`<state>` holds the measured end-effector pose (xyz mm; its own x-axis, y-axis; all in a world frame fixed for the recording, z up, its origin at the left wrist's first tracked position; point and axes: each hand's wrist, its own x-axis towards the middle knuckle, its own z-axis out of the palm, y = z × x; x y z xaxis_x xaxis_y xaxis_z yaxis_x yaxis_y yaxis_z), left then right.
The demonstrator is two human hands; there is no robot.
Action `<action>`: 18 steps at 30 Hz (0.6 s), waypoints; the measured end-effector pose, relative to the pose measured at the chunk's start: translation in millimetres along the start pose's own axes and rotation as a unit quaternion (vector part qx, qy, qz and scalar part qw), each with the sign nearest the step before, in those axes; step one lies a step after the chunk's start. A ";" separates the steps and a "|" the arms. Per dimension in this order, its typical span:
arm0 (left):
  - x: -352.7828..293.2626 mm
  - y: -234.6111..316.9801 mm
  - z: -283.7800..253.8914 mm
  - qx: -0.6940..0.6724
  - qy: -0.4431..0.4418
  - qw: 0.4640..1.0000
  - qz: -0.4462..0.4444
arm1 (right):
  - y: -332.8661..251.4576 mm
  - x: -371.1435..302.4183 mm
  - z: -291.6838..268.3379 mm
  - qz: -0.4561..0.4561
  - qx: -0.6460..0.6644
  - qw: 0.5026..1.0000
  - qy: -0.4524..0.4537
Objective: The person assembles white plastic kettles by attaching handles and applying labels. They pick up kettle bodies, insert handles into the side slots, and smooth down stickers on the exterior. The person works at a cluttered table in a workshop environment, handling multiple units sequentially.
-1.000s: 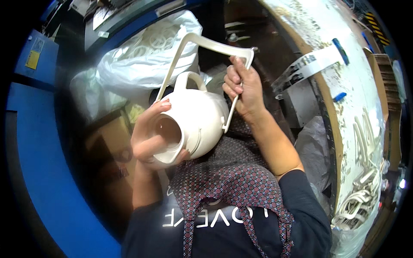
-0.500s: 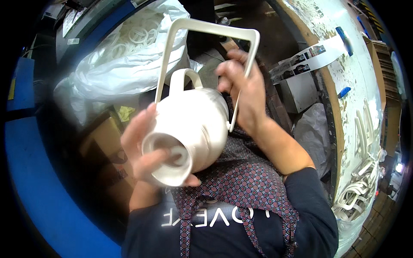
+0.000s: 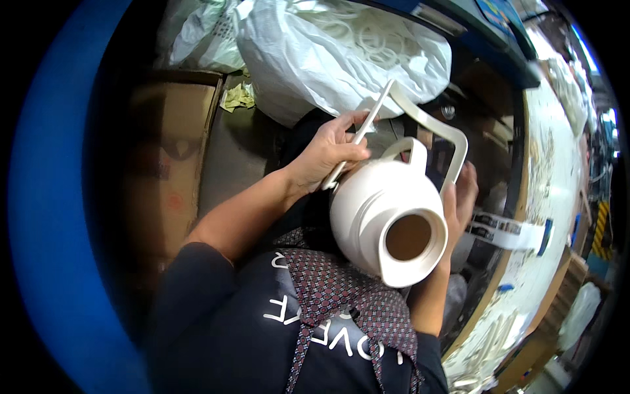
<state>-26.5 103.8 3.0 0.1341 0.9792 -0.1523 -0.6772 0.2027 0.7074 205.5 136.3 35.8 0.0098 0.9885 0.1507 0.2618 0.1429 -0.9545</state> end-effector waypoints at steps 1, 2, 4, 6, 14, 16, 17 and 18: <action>1.8 -3.6 -10.8 -0.033 -0.012 0.999 -0.002 | -7.8 0.3 -1.8 -0.071 -0.013 0.997 0.011; 0.7 -6.6 -16.8 -0.065 -0.023 0.998 -0.010 | -27.6 -2.3 -1.1 -0.137 -0.025 0.990 0.023; -2.2 -10.4 0.1 -0.037 0.012 0.999 0.007 | -45.4 -16.0 -21.9 -0.155 0.059 0.976 -0.143; -1.0 -12.6 9.0 -0.007 0.032 0.999 0.014 | -67.6 -31.2 -14.6 -0.165 -0.006 0.964 -0.208; -12.4 -19.6 28.3 0.068 0.054 0.995 -0.045 | -66.0 -52.8 -28.1 -0.275 -0.067 0.923 -0.260; -17.3 -22.9 40.1 0.178 0.013 0.984 0.020 | -58.5 -61.3 -39.4 -0.290 -0.035 0.929 -0.229; -20.9 -30.2 39.6 0.277 -0.012 0.952 0.131 | -54.7 -65.4 -44.9 -0.317 -0.033 0.924 -0.213; -21.1 -23.2 43.9 0.384 -0.113 0.861 0.313 | -48.2 -68.1 -47.6 -0.332 -0.010 0.923 -0.195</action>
<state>18.2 78.8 20.1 0.1126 0.8577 0.5016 -0.0014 -0.5047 0.8633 238.1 59.8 83.8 -0.5066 0.6268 0.5920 0.1030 0.7257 -0.6803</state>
